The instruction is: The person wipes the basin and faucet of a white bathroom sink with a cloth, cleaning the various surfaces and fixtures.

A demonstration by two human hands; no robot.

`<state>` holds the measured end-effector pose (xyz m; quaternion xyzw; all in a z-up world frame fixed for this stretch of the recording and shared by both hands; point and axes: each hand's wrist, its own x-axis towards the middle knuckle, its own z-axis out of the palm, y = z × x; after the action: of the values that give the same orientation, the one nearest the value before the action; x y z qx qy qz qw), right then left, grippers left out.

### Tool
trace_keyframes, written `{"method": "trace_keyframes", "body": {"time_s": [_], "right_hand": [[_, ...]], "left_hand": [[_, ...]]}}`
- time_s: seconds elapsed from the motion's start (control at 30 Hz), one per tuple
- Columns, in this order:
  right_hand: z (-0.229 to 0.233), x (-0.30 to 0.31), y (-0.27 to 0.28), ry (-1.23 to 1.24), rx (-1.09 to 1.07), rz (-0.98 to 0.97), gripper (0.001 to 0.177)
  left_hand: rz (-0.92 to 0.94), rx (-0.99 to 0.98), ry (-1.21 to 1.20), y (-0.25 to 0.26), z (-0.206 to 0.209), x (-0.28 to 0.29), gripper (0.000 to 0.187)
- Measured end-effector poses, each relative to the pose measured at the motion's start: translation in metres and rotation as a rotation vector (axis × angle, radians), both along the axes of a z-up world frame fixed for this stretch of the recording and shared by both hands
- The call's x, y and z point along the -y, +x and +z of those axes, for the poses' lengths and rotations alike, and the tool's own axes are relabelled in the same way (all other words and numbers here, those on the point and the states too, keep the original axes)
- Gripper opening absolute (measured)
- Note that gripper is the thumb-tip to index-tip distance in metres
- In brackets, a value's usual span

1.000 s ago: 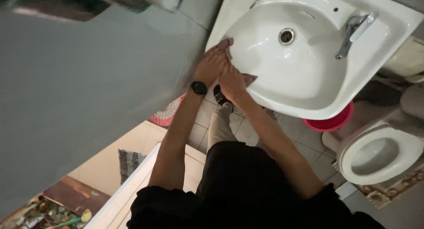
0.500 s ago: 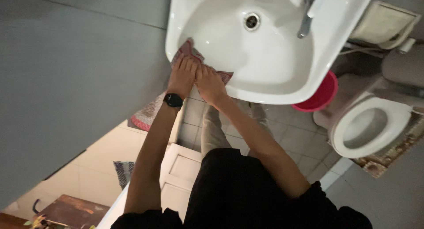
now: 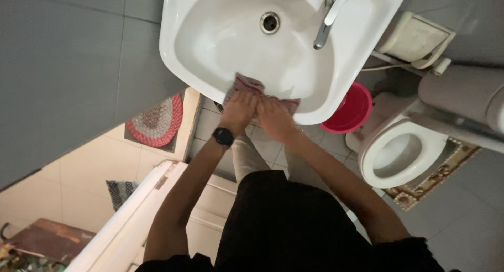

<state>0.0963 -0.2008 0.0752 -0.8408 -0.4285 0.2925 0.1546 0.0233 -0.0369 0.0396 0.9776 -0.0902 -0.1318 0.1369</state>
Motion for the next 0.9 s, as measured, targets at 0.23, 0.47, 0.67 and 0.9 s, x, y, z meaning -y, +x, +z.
{"method": "trace_keyframes", "body": {"time_s": [0.23,0.47,0.67,0.9], "right_hand": [[0.025,0.085,0.037,-0.233,0.078,0.122,0.034],[0.016,0.115,0.051,0.026,0.239,0.235,0.047],[0.002,0.102,0.048,0.019,0.255,0.169,0.044],[-0.007,0.070,0.050,-0.175,-0.159,0.078,0.045]], "left_hand": [[-0.015,0.008,-0.038,0.022,-0.008,0.095,0.034],[0.035,0.147,-0.282,0.035,-0.026,0.123,0.049],[0.012,0.059,-0.157,0.038,-0.035,0.119,0.041],[-0.036,-0.235,-0.261,0.054,0.001,0.075,0.058]]}}
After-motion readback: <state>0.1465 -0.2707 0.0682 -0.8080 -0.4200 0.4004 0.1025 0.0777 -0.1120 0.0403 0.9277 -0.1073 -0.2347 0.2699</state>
